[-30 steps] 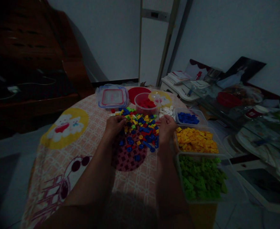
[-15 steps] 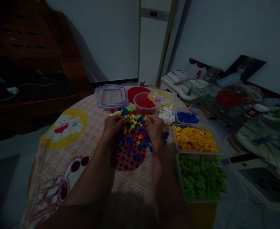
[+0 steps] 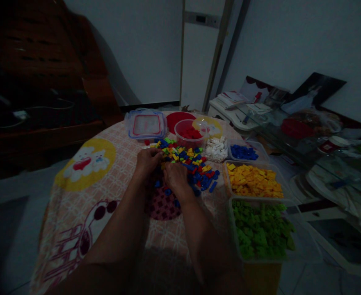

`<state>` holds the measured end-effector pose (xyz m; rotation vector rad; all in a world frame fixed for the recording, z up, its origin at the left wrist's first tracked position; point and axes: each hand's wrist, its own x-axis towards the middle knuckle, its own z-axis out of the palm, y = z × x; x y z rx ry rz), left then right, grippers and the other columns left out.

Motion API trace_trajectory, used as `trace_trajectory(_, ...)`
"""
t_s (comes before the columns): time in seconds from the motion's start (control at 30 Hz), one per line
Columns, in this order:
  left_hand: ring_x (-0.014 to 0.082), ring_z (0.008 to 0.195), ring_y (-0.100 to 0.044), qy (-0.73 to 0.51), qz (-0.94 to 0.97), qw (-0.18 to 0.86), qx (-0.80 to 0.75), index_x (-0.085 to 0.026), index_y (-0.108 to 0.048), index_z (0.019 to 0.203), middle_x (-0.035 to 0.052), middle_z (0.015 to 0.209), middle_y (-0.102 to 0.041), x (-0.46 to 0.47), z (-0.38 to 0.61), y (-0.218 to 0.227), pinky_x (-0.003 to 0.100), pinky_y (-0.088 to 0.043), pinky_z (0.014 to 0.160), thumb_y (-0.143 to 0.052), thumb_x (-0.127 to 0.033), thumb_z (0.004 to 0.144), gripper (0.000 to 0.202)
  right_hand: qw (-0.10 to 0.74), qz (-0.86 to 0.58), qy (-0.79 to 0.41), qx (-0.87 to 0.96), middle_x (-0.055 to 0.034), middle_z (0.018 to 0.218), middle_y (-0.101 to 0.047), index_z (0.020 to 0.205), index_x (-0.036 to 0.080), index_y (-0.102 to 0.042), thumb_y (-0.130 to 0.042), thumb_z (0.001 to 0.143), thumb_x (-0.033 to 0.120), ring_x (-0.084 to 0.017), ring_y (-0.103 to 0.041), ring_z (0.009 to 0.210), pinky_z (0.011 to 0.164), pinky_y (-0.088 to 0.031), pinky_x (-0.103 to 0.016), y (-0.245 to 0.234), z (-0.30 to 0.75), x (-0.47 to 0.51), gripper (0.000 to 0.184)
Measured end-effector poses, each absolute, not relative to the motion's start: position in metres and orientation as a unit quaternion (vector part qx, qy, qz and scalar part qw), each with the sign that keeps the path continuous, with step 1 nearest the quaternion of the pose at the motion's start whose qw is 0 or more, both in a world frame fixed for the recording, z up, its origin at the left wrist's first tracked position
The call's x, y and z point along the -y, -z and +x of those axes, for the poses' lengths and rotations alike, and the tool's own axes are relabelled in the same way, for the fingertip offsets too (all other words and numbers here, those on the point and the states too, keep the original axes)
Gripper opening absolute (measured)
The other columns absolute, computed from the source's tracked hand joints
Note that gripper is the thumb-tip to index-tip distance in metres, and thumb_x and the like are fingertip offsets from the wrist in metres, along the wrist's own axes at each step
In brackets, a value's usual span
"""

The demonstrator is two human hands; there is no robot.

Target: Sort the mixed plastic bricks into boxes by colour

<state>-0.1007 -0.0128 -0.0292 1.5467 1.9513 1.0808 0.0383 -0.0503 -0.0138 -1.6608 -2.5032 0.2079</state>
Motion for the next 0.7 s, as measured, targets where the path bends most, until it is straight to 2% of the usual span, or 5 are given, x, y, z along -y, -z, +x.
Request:
trace_trajectory(0.37,0.0195,0.081,-0.068,-0.373,0.574,0.198,-0.702,-0.02,-0.079,0.091,0.0037,0.087,-0.078,0.013,-0.099,0.027,0.027,-0.047,0.075,-0.06,-0.033,0.081,0.025,0.058,-0.52,-0.073,0.849,-0.0137,0.1,-0.076,0.114,0.02,-0.069,-0.044,0.096,0.019,-0.025,-0.071,0.097,0.079,-0.049,-0.032,0.009,0.037,0.054,0.031)
trace_trajectory(0.47,0.0201,0.082,-0.068,-0.369,0.576,0.191,-0.704,-0.019,-0.079,0.094,0.0045,0.089,-0.078,0.012,-0.1,0.028,0.028,-0.047,0.076,-0.06,-0.034,0.082,0.027,0.076,-0.517,-0.084,0.849,-0.0126,0.098,-0.076,0.108,0.02,-0.071,-0.047,0.093,0.02,-0.025,-0.071,0.096,0.079,-0.049,-0.032,0.01,0.039,0.053,0.028)
trace_trajectory(0.57,0.0207,0.083,-0.068,-0.368,0.576,0.192,-0.704,-0.018,-0.079,0.096,0.0061,0.09,-0.078,0.011,-0.101,0.03,0.028,-0.048,0.075,-0.059,-0.034,0.082,0.029,0.14,-0.533,-0.116,0.827,-0.0101,0.097,-0.077,0.099,0.02,-0.072,-0.05,0.092,0.024,-0.024,-0.071,0.095,0.081,-0.05,-0.031,0.012,0.044,0.047,0.023)
trace_trajectory(0.7,0.0203,0.082,-0.068,-0.374,0.571,0.198,-0.704,-0.018,-0.079,0.097,0.0056,0.088,-0.078,0.011,-0.102,0.031,0.028,-0.048,0.073,-0.059,-0.035,0.082,0.03,0.323,-0.571,-0.19,0.73,-0.0063,0.085,-0.076,0.089,0.019,-0.072,-0.056,0.087,0.024,-0.021,-0.072,0.085,0.079,-0.052,-0.03,0.018,0.061,0.03,0.017)
